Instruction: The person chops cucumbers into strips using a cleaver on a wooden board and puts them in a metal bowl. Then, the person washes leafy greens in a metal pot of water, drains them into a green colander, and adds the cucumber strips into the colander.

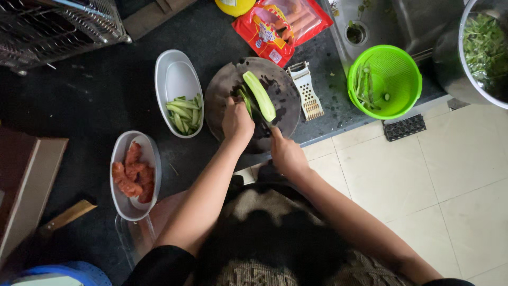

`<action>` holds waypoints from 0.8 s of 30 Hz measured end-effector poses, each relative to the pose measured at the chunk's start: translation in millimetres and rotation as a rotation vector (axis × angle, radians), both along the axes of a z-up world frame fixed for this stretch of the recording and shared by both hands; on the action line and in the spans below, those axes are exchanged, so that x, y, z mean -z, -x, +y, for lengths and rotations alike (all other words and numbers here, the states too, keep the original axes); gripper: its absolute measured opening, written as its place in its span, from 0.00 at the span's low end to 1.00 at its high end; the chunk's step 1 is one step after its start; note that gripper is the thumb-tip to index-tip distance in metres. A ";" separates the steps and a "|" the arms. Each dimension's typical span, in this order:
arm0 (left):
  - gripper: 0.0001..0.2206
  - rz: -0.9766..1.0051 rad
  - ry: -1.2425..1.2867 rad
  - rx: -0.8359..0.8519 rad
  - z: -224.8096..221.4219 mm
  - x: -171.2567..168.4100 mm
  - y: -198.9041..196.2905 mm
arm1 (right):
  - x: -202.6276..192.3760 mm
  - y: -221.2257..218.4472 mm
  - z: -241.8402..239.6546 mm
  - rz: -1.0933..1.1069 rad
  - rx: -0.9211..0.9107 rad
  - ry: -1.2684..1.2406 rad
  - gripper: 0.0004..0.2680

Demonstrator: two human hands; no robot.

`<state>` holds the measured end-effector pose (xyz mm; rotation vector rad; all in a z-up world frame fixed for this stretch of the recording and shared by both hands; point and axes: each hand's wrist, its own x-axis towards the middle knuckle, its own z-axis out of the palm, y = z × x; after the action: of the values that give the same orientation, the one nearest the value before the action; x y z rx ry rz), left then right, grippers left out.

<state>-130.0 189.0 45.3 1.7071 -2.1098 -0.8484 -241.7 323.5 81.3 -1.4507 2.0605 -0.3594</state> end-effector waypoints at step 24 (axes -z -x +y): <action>0.08 -0.065 -0.104 -0.048 2.5 -2.3 0.8 | -5.6 -7.8 13.4 0.026 -0.028 -0.094 0.15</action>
<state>-130.8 191.5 47.6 1.8539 -2.0900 -0.9157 -233.9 336.9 86.9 -1.4340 2.0467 -0.2307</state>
